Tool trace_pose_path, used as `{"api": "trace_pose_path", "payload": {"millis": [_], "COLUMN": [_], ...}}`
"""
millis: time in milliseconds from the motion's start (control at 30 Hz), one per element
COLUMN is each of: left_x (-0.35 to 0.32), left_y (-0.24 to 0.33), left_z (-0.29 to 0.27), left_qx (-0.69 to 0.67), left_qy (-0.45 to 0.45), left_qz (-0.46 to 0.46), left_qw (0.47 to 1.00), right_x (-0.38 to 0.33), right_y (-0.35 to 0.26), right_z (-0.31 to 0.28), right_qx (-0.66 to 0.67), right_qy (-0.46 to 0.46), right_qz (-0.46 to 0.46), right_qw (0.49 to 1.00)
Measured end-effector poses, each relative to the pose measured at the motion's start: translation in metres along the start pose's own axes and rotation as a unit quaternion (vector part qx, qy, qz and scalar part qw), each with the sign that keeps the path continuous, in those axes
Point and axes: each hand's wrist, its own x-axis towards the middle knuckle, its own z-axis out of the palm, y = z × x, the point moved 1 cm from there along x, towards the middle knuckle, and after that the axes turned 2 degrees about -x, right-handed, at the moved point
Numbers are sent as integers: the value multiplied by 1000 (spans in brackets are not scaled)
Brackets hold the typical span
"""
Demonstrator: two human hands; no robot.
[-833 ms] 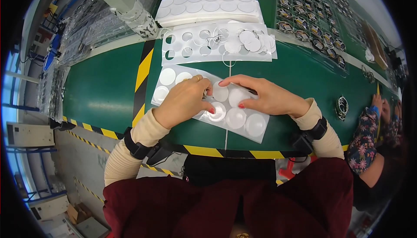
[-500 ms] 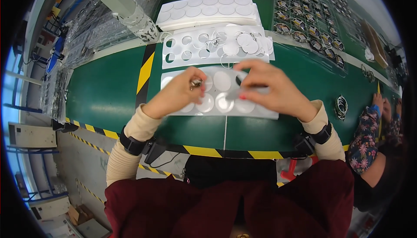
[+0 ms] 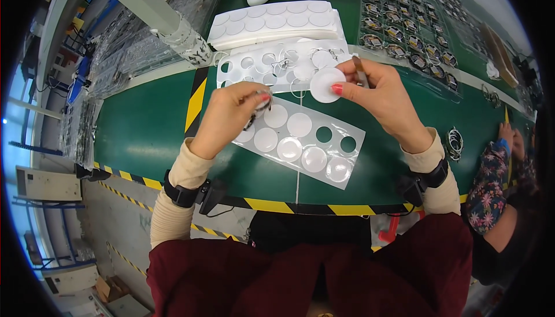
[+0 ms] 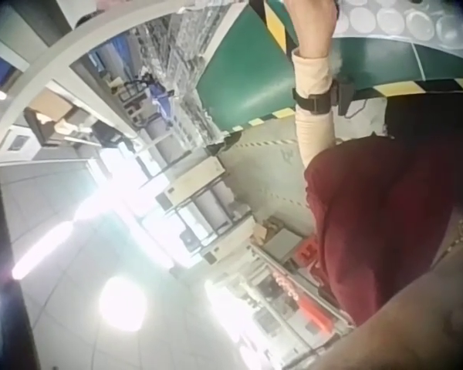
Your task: The person fits a metal ring over a watch component, uses a tool to press it into place, and then peels a white sticker from a sheet to press onto the back of the assembly before placing it in a tray.
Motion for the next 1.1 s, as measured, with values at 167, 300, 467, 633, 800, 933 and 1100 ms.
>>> {"api": "trace_pose_path", "payload": {"millis": [167,300,467,633,800,933,1100], "left_x": [15,22,26,25,26,23,19], "left_y": [20,13,0,-24,-18,-10,-6], "left_z": [5,33,48,50,51,55,58], "left_qx": [-419,-667,-734,-746,-727,-703,-711], "left_qy": [-93,-152,-108,-142,-108,-95,-107], "left_qz": [-155,-128,-122,-86,-103,-137,-178], "left_qw": [890,718,660,645,670,691,672], "right_x": [12,23,24,22,22,19,16], "right_y": [-5,5,13,15,25,27,27], "right_z": [12,23,20,27,32,35,40], "right_qx": [130,149,139,121,120,139,127], "right_qy": [-3,17,10,-32,-42,-42,-35], "right_qz": [68,64,89,125,135,128,124], "right_qw": [989,987,986,984,983,981,983]}}
